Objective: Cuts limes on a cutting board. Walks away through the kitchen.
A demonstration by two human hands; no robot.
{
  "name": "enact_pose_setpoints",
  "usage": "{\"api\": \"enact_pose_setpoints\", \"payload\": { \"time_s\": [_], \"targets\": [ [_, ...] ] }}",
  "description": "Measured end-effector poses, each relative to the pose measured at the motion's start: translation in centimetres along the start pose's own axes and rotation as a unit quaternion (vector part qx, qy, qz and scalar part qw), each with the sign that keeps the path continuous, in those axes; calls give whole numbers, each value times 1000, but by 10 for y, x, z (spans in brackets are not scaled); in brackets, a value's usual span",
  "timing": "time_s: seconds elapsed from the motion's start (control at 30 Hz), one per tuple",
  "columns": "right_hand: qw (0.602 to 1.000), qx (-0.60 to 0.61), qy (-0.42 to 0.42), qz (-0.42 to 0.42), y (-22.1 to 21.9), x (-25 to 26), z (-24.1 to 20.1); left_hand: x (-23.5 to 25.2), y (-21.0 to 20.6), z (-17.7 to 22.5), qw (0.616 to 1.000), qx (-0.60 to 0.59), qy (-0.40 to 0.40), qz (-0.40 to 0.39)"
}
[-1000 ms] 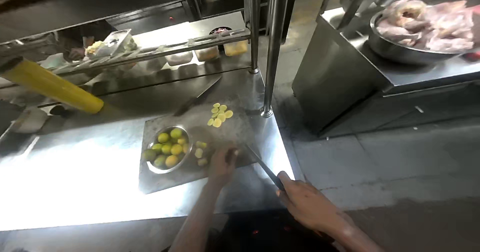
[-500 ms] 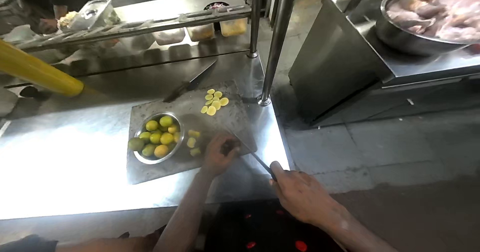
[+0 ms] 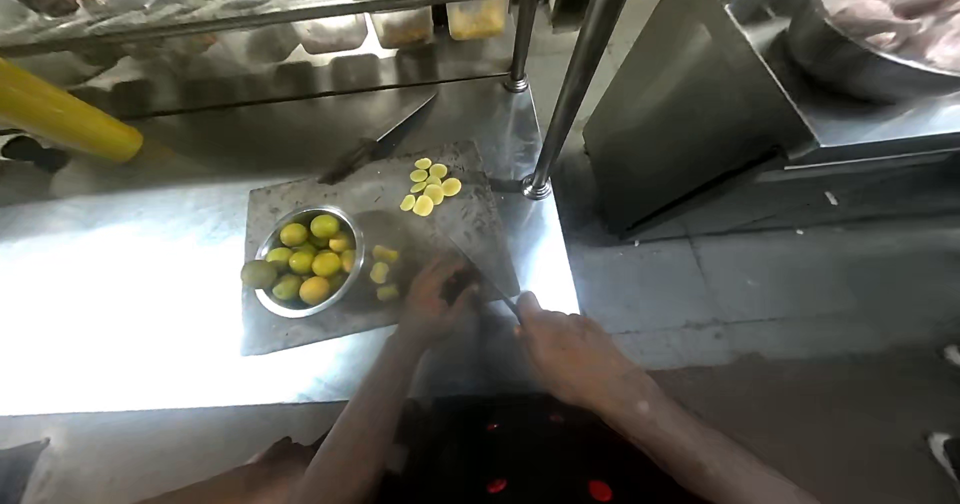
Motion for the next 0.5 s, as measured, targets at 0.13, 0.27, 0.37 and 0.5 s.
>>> {"api": "enact_pose_setpoints", "payload": {
  "time_s": [0.13,0.27,0.37,0.5],
  "targets": [
    [1000,-9,-7,6,18,33,-17,2,0,2,999,-6,-36,15],
    [1000,-4,-5,1,13,33,-12,1,-1,1,999,-4,-45,22],
    [997,5,-25,-68,-18,-7,18,0,-2,-1,999,-11,-29,21],
    [995,-10,-53,-89,-49,-59,48,-3,-4,-1,999,-15,3,44]
  ]
}}
Point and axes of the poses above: each hand's wrist, its own x-axis towards the middle knuckle, its own y-axis out of the back of the hand, z = x × y, the point moved 5 cm from there along x, towards the middle knuckle, and after that the axes turned 9 degrees about y, right-handed, at the moved point
